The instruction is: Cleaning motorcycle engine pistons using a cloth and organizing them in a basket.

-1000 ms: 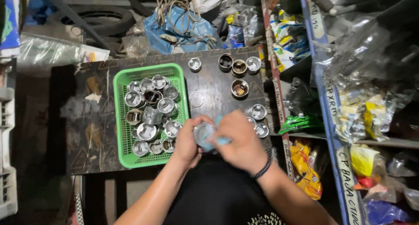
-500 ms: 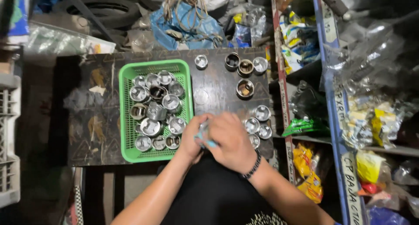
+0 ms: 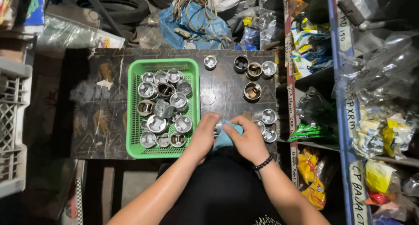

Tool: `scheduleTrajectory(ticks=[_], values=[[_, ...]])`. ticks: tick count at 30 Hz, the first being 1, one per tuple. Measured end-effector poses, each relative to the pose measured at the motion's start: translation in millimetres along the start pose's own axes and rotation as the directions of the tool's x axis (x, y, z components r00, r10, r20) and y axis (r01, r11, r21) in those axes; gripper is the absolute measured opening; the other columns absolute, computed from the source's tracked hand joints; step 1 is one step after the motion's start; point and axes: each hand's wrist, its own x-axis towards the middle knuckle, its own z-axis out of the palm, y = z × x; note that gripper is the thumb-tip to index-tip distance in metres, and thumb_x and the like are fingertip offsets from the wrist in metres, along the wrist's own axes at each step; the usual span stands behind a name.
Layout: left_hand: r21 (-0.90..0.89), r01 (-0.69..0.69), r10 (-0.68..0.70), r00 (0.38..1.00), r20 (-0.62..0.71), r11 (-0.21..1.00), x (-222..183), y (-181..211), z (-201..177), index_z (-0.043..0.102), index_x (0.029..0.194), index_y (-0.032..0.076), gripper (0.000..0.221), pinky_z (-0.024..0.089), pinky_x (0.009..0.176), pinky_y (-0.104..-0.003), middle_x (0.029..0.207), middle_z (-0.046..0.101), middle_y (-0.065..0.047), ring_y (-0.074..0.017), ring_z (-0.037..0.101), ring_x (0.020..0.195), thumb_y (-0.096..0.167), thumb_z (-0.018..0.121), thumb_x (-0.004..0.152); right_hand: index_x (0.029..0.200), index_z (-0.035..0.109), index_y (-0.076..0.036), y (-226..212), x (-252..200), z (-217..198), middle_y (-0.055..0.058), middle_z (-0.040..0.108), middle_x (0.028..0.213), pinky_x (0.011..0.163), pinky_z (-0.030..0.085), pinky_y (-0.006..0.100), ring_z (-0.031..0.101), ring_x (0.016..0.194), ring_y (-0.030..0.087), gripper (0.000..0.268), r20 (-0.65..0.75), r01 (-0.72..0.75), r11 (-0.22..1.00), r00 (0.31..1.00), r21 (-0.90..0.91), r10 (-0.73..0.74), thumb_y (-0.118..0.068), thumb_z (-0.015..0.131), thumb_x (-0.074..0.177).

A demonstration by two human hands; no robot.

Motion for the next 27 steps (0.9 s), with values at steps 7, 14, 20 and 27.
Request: scheduleTrajectory(ticks=[7, 14, 20, 27], values=[[0.22, -0.012, 0.001, 0.999, 0.049, 0.975, -8, 13, -10, 0.059, 0.138, 0.024, 0.045, 0.051, 0.099, -0.049, 0.12, 0.067, -0.026, -0.0414, 0.061, 0.121, 0.043, 0.055, 0.097, 0.099, 0.075, -0.016, 26, 5, 16, 0.005, 0.071, 0.081, 0.077, 0.052, 0.034, 0.061, 0.082, 0.015, 0.024, 0.143, -0.201, 0.979, 0.971, 0.038, 0.194, -0.036, 0.063, 0.102], [0.2, -0.087, 0.063, 0.991, 0.121, 0.976, -21, 17, -28, 0.05, 0.15, 0.018, 0.056, 0.032, 0.12, -0.049, 0.153, 0.041, -0.029, -0.0453, 0.033, 0.146, 0.03, 0.049, 0.096, 0.099, 0.076, -0.016, 35, 8, 26, 0.003, 0.066, 0.076, 0.072, 0.05, 0.033, 0.059, 0.079, 0.016, 0.027, 0.225, -0.27, 0.963, 0.937, -0.012, 0.266, -0.042, 0.074, 0.091], [0.129, 0.027, -0.022, 0.999, -0.04, 0.991, -22, -1, -48, 0.058, 0.143, 0.016, 0.052, 0.062, 0.089, -0.035, 0.149, 0.044, -0.024, -0.0384, 0.054, 0.13, 0.028, 0.05, 0.093, 0.103, 0.076, -0.018, 45, 15, 56, 0.008, 0.065, 0.078, 0.072, 0.051, 0.038, 0.063, 0.08, 0.023, 0.028, 0.285, -0.283, 0.955, 0.912, -0.091, 0.297, -0.043, 0.075, 0.09], [0.23, -0.005, 0.054, 0.976, -0.21, 0.973, -22, -22, -74, 0.062, 0.137, 0.017, 0.05, 0.036, 0.117, -0.048, 0.135, 0.049, -0.026, -0.0474, 0.045, 0.137, 0.029, 0.063, 0.088, 0.082, 0.069, -0.012, 49, 22, 94, 0.005, 0.06, 0.067, 0.066, 0.048, 0.035, 0.061, 0.071, 0.023, 0.026, 0.324, -0.241, 0.963, 0.907, -0.122, 0.268, -0.034, 0.082, 0.078]])
